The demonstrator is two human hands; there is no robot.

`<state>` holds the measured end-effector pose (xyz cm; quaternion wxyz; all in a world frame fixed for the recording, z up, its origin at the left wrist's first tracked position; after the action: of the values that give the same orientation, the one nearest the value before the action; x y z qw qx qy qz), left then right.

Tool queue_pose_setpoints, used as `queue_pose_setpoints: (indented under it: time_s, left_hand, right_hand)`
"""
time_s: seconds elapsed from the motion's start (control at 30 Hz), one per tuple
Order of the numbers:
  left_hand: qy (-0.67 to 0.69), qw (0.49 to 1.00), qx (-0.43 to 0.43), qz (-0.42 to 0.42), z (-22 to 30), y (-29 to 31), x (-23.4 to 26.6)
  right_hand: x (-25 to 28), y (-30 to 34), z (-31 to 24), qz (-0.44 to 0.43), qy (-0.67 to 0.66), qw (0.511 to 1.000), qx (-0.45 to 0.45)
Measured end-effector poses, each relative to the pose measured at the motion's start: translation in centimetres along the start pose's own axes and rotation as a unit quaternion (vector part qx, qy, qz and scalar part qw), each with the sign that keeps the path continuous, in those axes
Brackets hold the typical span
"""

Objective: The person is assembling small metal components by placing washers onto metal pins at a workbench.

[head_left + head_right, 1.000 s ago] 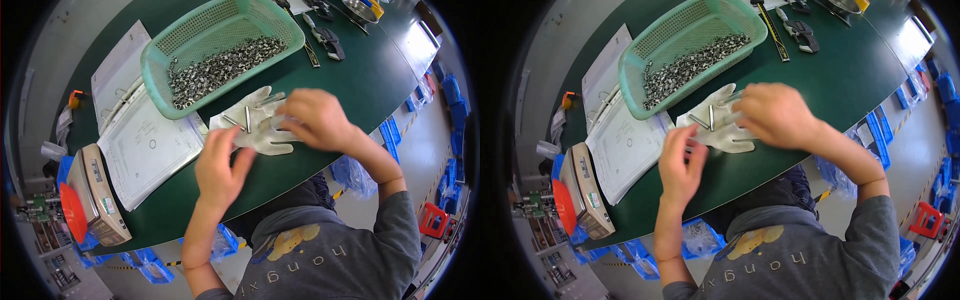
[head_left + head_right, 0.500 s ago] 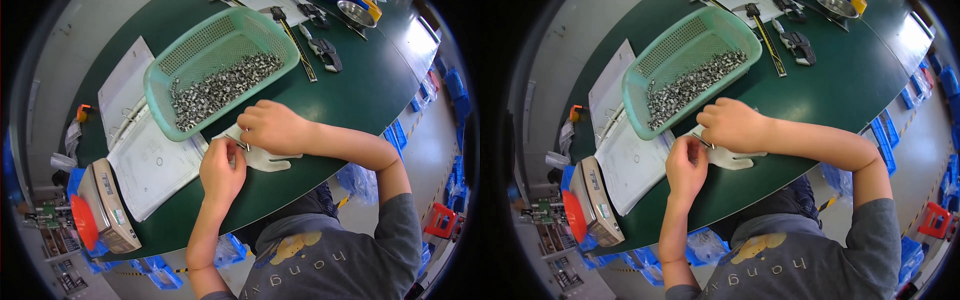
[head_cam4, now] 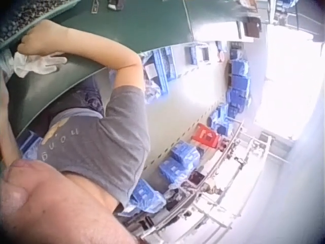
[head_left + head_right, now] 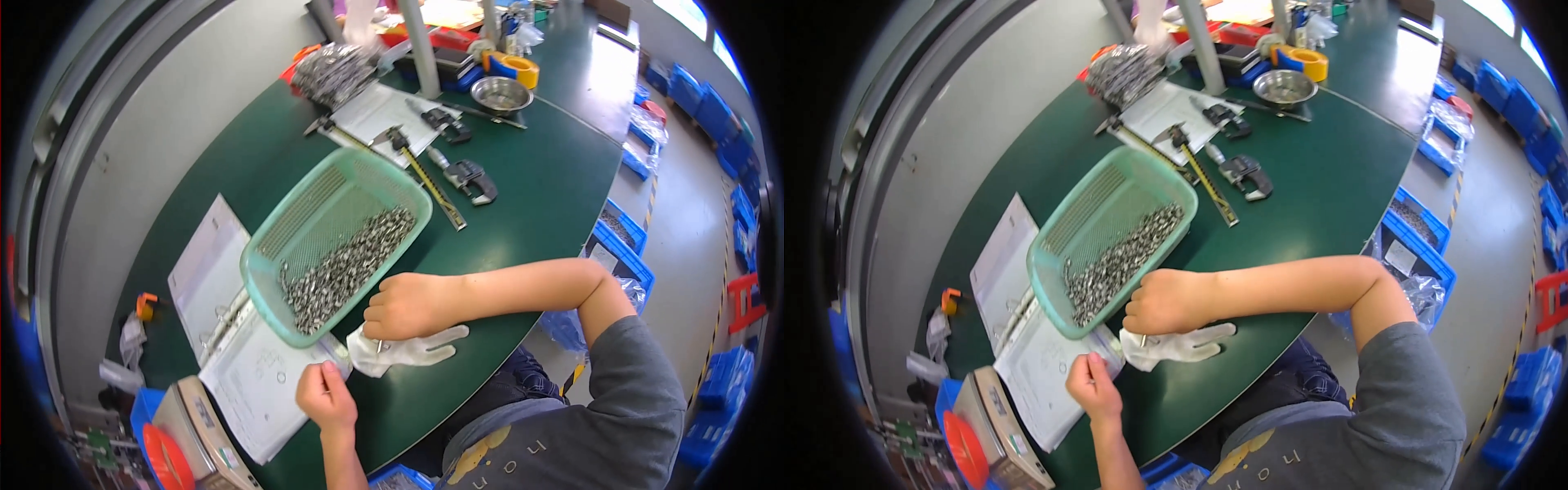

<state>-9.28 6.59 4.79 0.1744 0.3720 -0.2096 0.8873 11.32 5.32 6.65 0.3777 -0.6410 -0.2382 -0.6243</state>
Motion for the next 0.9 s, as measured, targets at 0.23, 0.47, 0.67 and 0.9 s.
queue_pose_setpoints:
  time_s: [0.23,0.47,0.67,0.9]
  left_hand:
    - [-0.182,0.979,-0.052,-0.081,1.3,-8.8,0.8]
    - [-0.24,0.938,-0.006,-0.249,-0.3,-13.6,-0.3]
    - [-0.218,0.948,0.033,-0.231,-0.8,-13.8,-0.5]
    - [0.388,0.917,0.088,-0.041,-1.3,-13.9,-0.4]
  right_hand:
    - [0.0,2.0,0.8,0.177,-0.218,0.957,-0.066]
    - [-0.5,4.7,3.5,0.219,-0.243,0.916,-0.233]
    - [0.1,4.0,5.2,0.311,-0.248,0.887,-0.233]
    - [3.8,-1.9,7.2,0.259,-0.259,0.912,-0.185]
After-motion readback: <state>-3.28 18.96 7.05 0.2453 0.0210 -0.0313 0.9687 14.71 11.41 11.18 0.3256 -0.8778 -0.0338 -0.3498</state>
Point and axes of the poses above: each hand's wrist, its own y-axis away from the middle knuckle, its own x-axis out of the back of the hand, z = x × y, the point moved 3 cm from there along -y, towards the middle knuckle, and after that the axes turned 15 degrees about -z, right-handed, at the moved point
